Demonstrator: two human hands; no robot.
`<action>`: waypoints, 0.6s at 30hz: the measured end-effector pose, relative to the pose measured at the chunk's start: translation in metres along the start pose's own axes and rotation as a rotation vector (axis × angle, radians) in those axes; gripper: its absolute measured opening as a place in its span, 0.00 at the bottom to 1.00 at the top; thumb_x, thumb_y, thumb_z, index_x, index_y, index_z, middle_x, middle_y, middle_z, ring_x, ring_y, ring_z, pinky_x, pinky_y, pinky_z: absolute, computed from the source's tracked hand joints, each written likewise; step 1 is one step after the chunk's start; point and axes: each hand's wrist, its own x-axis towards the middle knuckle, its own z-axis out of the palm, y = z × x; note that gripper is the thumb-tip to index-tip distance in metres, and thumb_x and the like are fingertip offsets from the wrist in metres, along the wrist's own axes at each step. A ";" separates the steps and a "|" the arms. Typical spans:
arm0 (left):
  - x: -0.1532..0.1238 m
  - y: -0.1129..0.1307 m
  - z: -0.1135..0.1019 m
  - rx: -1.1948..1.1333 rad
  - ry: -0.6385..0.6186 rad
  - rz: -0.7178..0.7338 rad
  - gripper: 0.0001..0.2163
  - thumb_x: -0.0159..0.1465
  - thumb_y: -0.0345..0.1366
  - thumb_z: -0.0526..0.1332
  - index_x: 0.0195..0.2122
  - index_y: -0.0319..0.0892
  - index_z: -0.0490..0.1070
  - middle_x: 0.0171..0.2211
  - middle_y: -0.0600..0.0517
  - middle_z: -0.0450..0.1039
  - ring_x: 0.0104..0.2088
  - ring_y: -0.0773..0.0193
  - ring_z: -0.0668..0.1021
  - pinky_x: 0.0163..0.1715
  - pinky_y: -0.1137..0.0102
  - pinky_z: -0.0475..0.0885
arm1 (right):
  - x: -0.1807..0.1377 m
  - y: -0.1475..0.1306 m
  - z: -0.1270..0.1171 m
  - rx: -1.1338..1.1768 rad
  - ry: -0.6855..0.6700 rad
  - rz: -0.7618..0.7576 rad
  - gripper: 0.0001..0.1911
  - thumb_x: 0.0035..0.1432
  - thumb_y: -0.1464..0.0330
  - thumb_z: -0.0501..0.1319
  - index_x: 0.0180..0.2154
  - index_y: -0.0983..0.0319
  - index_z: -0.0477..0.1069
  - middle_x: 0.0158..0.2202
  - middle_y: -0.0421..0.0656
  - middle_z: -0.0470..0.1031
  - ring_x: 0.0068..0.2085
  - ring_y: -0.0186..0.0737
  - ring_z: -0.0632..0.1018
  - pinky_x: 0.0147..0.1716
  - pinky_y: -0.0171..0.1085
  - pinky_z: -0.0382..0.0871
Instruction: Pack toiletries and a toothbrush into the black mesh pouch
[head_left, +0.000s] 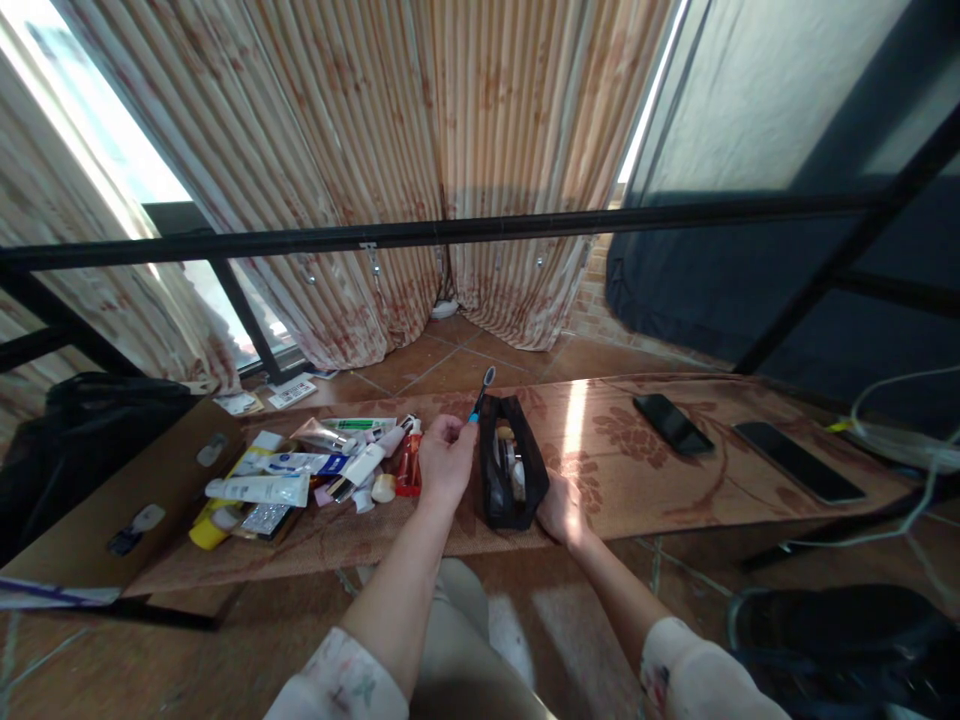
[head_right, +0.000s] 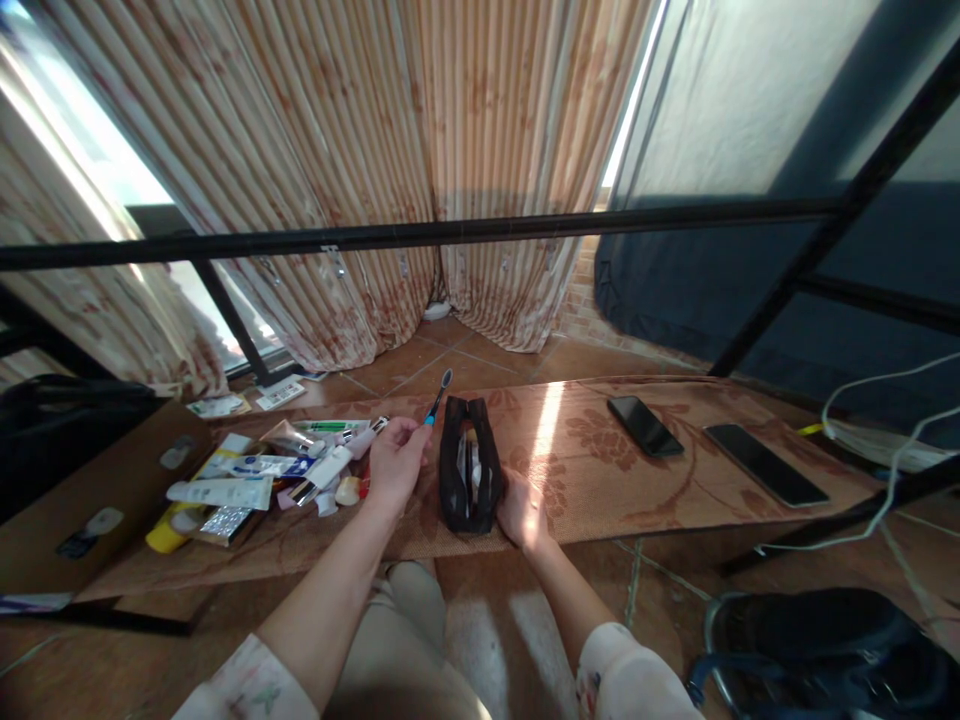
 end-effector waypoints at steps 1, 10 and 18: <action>0.000 0.001 0.000 0.000 0.002 -0.006 0.08 0.55 0.40 0.61 0.25 0.42 0.65 0.20 0.57 0.67 0.22 0.70 0.69 0.23 0.75 0.63 | 0.000 0.000 0.000 0.002 0.000 -0.001 0.12 0.56 0.74 0.54 0.39 0.63 0.75 0.34 0.45 0.79 0.34 0.38 0.77 0.32 0.30 0.67; -0.001 0.000 -0.001 0.013 0.012 -0.031 0.07 0.54 0.37 0.59 0.23 0.42 0.63 0.18 0.59 0.63 0.20 0.71 0.66 0.21 0.75 0.60 | 0.000 0.001 0.001 0.023 -0.002 0.006 0.14 0.54 0.76 0.54 0.38 0.63 0.75 0.32 0.46 0.78 0.35 0.41 0.77 0.32 0.32 0.68; 0.000 -0.003 0.000 0.029 0.027 -0.017 0.06 0.54 0.36 0.59 0.23 0.43 0.63 0.18 0.59 0.62 0.20 0.70 0.66 0.21 0.76 0.60 | 0.001 0.006 0.003 -0.013 -0.005 0.003 0.10 0.56 0.72 0.54 0.34 0.63 0.74 0.32 0.46 0.78 0.33 0.38 0.78 0.30 0.30 0.66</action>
